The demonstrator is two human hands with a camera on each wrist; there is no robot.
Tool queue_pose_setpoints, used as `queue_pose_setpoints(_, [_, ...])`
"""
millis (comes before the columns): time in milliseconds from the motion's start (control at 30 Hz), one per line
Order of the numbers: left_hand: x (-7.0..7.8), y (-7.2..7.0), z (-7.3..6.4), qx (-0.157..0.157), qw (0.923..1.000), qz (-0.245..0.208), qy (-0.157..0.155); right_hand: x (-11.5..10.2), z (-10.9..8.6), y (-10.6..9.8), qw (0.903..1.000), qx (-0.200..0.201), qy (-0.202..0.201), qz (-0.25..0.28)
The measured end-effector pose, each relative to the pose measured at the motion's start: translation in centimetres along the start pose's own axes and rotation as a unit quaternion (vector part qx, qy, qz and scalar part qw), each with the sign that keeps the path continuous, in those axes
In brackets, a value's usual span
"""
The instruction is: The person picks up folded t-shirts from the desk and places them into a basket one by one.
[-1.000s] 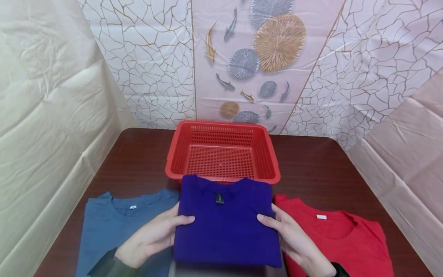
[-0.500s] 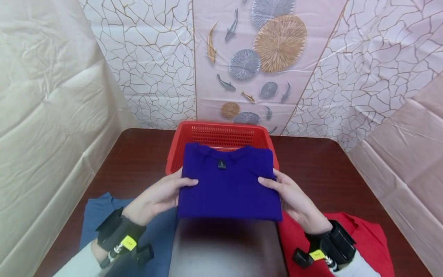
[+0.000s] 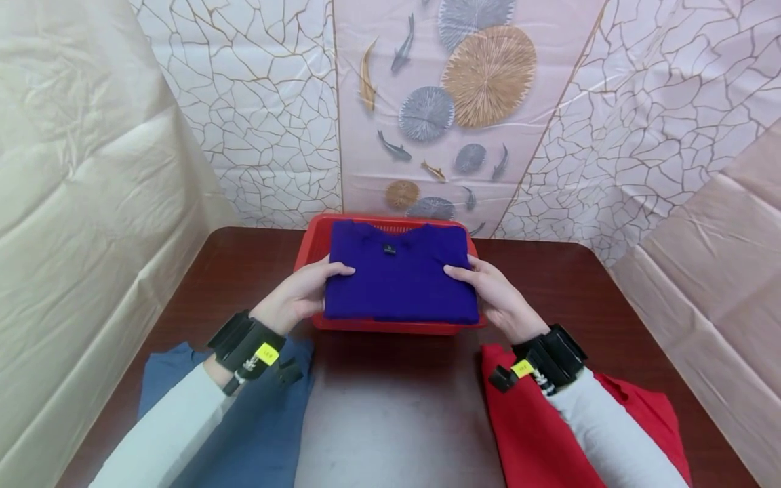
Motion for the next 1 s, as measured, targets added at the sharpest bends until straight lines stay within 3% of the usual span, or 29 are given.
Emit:
queue_pose_setpoints(200, [0.2,-0.8,3.1,0.039,0.9989,-0.025,-0.007,0.3,3.0,-0.8,0.9996,0.01,0.024,0.01])
queue_pose_setpoints(467, [-0.7,-2.0,6.1,0.068,0.9976,0.001,-0.014,1.5,6.1,-1.4,0.9988,0.01,0.04,-0.026])
queue_pose_setpoints(900, [-1.8,-3.4,7.8,0.047,0.9982,0.015,-0.033,3.6,8.3,-1.4,0.994,0.026,0.064,-0.085])
queue_pose_setpoints(1000, [-2.0,-3.5,7.9,0.043,0.9978,0.037,-0.035,3.9,8.7,-1.4,0.9929,0.029,0.071,-0.091])
Point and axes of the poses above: each hand's wrist, its own z-axis towards the middle knuckle, its own y-axis out of the palm, x = y × z, the point moved 1 cm from there along z, towards the middle knuckle, and after that the axes turned 1 degree about y, right-handed, at the moved point
